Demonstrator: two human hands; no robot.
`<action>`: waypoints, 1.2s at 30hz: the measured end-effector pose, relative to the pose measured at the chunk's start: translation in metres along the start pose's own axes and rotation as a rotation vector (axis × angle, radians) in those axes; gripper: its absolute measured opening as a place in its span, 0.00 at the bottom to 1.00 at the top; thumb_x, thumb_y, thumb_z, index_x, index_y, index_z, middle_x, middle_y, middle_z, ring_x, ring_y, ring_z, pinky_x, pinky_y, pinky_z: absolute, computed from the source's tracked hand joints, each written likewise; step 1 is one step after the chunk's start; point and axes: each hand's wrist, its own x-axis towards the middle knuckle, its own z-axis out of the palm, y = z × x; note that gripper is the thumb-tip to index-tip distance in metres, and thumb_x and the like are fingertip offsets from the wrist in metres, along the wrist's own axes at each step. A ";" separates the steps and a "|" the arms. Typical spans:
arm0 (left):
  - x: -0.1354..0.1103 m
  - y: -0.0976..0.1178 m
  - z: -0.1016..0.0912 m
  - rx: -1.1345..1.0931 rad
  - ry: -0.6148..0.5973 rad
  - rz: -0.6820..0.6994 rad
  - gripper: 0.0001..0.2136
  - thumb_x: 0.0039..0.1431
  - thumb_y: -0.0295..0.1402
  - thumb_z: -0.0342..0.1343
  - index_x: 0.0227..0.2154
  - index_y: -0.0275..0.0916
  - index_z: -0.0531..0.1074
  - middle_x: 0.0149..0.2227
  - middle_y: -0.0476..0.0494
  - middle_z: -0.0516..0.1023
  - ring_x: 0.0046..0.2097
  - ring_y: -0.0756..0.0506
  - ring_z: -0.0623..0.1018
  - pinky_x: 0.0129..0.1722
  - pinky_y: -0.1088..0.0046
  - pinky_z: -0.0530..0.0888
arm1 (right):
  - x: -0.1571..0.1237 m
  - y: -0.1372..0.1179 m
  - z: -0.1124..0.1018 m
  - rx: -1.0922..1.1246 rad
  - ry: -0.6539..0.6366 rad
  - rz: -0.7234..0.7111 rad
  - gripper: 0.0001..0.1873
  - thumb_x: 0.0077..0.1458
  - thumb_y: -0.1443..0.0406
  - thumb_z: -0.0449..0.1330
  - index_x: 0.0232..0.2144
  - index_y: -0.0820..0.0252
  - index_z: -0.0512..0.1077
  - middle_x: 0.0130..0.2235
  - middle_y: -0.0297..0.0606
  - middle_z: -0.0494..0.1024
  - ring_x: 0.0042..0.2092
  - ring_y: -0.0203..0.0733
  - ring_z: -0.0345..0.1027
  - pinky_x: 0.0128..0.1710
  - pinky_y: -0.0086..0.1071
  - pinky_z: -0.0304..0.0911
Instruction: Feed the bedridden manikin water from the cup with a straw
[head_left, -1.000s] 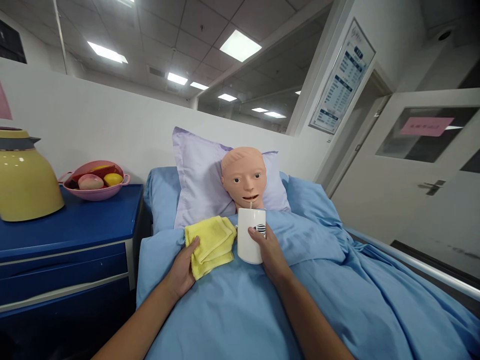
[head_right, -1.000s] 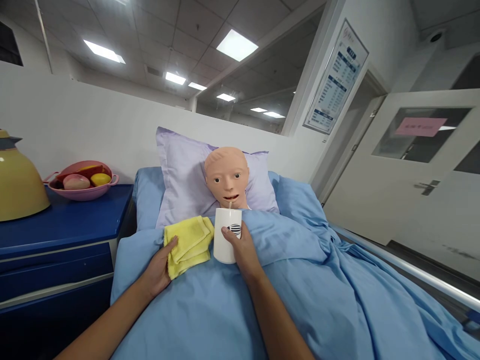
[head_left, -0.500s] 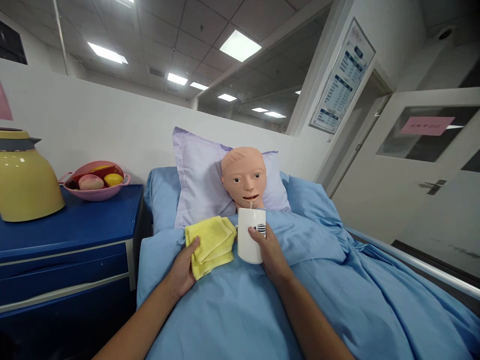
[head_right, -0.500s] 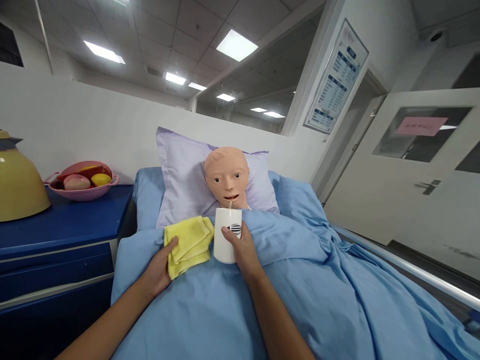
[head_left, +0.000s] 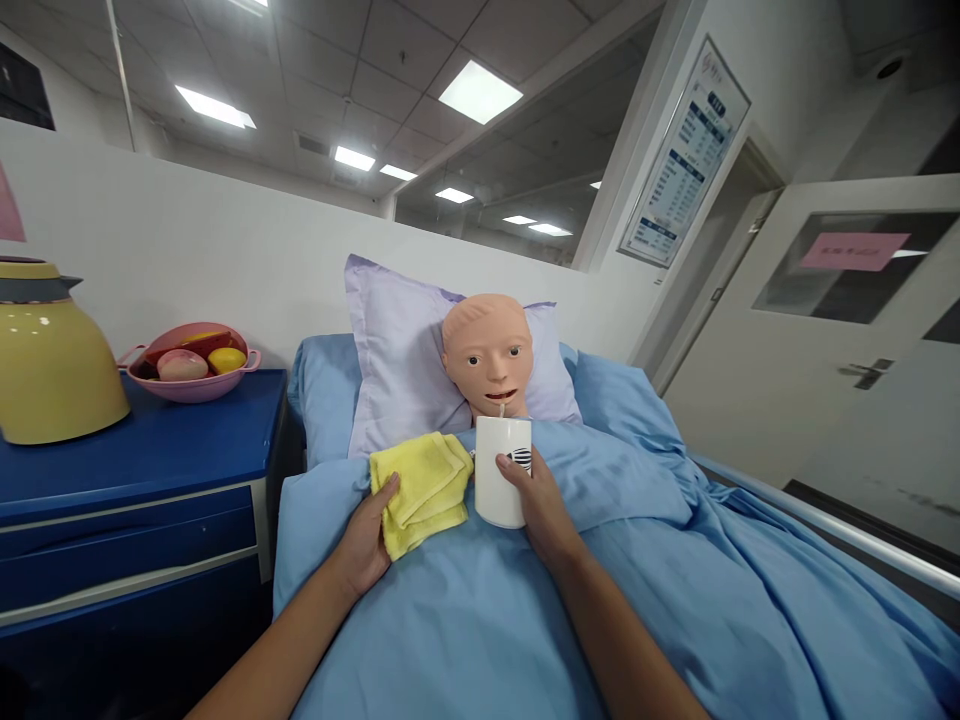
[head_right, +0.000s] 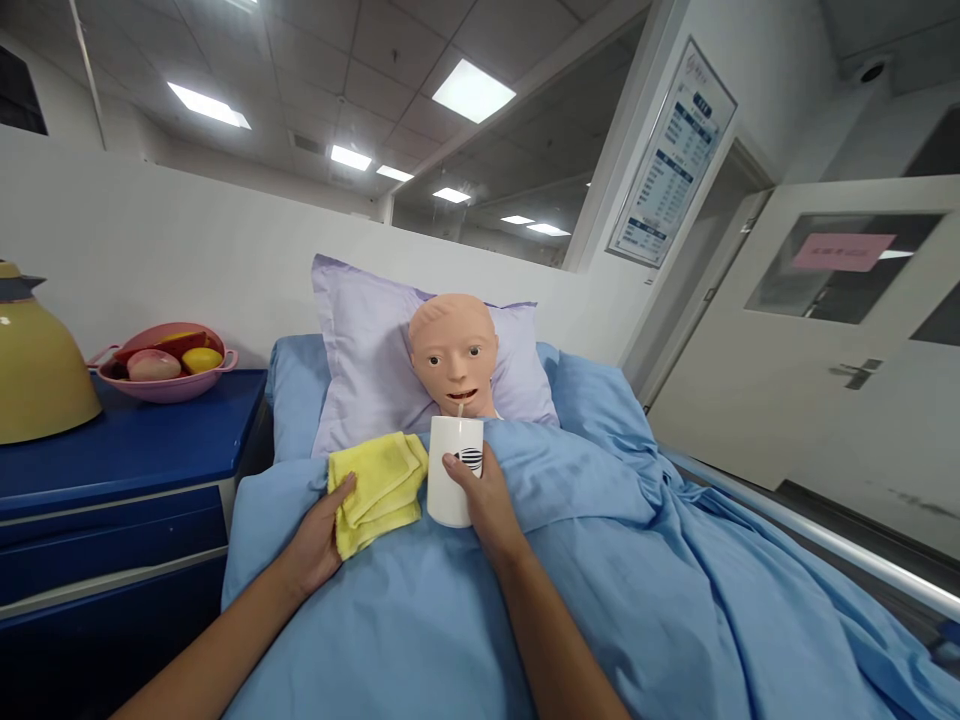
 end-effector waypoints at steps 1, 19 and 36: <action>0.000 0.000 0.000 0.000 -0.002 0.001 0.25 0.58 0.38 0.55 0.57 0.35 0.63 0.53 0.35 0.74 0.53 0.38 0.74 0.58 0.60 0.68 | 0.000 0.000 0.000 0.006 0.000 -0.001 0.25 0.45 0.52 0.65 0.44 0.56 0.71 0.36 0.38 0.79 0.35 0.46 0.73 0.34 0.37 0.68; -0.005 0.004 0.004 0.007 -0.006 -0.011 0.25 0.58 0.37 0.55 0.57 0.33 0.62 0.53 0.33 0.74 0.56 0.38 0.72 0.59 0.59 0.67 | -0.002 0.000 0.000 0.058 0.028 -0.015 0.25 0.44 0.52 0.66 0.43 0.56 0.70 0.34 0.36 0.78 0.33 0.45 0.73 0.31 0.36 0.68; -0.036 0.027 0.070 0.287 0.172 0.203 0.24 0.49 0.29 0.64 0.50 0.34 0.69 0.50 0.34 0.76 0.50 0.36 0.77 0.52 0.58 0.75 | 0.005 0.000 -0.009 0.373 0.264 -0.142 0.23 0.47 0.53 0.64 0.43 0.55 0.66 0.31 0.32 0.78 0.30 0.45 0.74 0.33 0.38 0.70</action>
